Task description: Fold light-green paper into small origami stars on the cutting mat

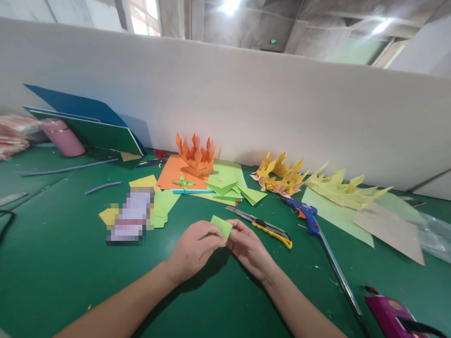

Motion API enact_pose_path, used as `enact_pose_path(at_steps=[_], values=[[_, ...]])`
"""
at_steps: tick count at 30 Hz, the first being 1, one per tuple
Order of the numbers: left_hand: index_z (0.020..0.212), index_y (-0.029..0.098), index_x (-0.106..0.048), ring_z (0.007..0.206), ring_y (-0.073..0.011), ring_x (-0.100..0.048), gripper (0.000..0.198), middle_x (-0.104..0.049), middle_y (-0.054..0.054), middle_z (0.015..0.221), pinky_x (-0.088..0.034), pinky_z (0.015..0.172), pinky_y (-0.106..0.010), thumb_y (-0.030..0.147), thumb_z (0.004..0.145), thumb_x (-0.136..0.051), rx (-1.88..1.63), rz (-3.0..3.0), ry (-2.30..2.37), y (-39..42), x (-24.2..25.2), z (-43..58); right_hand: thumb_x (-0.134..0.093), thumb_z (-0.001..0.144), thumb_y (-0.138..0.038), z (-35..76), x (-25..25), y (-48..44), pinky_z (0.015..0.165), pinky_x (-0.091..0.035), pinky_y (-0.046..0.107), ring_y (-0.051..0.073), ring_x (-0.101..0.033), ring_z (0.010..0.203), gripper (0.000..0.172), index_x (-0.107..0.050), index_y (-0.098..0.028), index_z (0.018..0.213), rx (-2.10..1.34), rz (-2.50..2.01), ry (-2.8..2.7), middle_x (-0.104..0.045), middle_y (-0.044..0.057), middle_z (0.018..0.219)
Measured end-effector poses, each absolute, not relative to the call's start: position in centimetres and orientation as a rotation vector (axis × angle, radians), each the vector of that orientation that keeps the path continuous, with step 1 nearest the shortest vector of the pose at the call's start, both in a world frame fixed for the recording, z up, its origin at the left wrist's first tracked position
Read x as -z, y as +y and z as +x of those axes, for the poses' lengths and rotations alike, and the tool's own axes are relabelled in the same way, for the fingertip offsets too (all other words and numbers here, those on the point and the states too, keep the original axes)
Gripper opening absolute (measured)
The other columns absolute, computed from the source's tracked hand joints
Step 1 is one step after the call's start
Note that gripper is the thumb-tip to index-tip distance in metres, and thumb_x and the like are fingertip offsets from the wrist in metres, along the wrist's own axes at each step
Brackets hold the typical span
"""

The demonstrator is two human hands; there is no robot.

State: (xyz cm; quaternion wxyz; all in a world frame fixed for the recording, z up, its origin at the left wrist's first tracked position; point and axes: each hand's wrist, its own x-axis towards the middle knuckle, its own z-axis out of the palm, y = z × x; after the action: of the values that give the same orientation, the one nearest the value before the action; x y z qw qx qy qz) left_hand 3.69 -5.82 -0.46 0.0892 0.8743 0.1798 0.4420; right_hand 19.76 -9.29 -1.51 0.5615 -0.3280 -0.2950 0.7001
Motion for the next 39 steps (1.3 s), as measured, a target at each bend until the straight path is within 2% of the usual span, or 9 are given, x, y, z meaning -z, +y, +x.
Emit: enact_pose_path(at_steps=[7, 22, 27, 33, 39], values=[[0.082, 0.019, -0.063, 0.078, -0.0138, -0.057, 0.015, -0.064, -0.004, 0.081, -0.047, 0.071, -0.025, 0.012, 0.086, -0.051, -1.315, 2.542, 0.518, -5.83, 0.58, 3.68, -0.077, 0.065, -0.039, 19.64, 1.51, -9.2, 0.072, -0.049, 0.028, 0.014, -0.062, 0.071, 0.032, -0.063, -0.022, 0.089, -1.665, -0.73, -0.714, -0.066, -0.001, 0.078], [0.085, 0.02, -0.063, 0.082, -0.014, -0.059, 0.016, -0.066, -0.004, 0.086, -0.047, 0.073, -0.026, 0.014, 0.087, -0.048, -1.315, 2.532, 0.496, -5.86, 0.39, 3.69, -0.078, 0.062, -0.038, 19.71, 1.55, -9.1, 0.073, -0.05, 0.031, 0.017, -0.064, 0.075, 0.034, -0.066, -0.021, 0.088, -1.649, -0.794, -0.728, -0.069, 0.003, 0.086], [0.084, 0.02, -0.063, 0.08, -0.0143, -0.06, 0.02, -0.067, -0.004, 0.085, -0.048, 0.073, -0.026, 0.016, 0.089, -0.045, -1.24, 2.615, 0.49, -5.82, 0.39, 3.75, -0.079, 0.06, -0.038, 19.71, 1.66, -9.03, 0.07, -0.049, 0.029, 0.015, -0.063, 0.069, 0.033, -0.067, -0.019, 0.083, -1.589, -0.871, -0.774, -0.069, 0.002, 0.08], [0.079, 0.019, -0.063, 0.074, -0.0139, -0.059, 0.025, -0.068, -0.003, 0.078, -0.046, 0.069, -0.025, 0.017, 0.091, -0.041, -1.161, 2.785, 0.463, -5.88, 0.11, 4.02, -0.081, 0.053, -0.032, 19.29, 2.14, -8.9, 0.057, -0.046, 0.023, 0.01, -0.054, 0.055, 0.029, -0.064, -0.018, 0.071, -1.369, -1.072, -0.829, -0.064, -0.003, 0.062], [0.08, 0.021, -0.065, 0.072, -0.0137, -0.059, 0.029, -0.067, -0.003, 0.077, -0.047, 0.067, -0.024, 0.019, 0.092, -0.038, -1.097, 2.773, 0.52, -5.94, 0.03, 4.04, -0.077, 0.057, -0.036, 19.26, 2.4, -8.98, 0.057, -0.047, 0.025, 0.011, -0.055, 0.054, 0.025, -0.065, -0.018, 0.069, -1.314, -1.092, -0.837, -0.063, -0.003, 0.06]])
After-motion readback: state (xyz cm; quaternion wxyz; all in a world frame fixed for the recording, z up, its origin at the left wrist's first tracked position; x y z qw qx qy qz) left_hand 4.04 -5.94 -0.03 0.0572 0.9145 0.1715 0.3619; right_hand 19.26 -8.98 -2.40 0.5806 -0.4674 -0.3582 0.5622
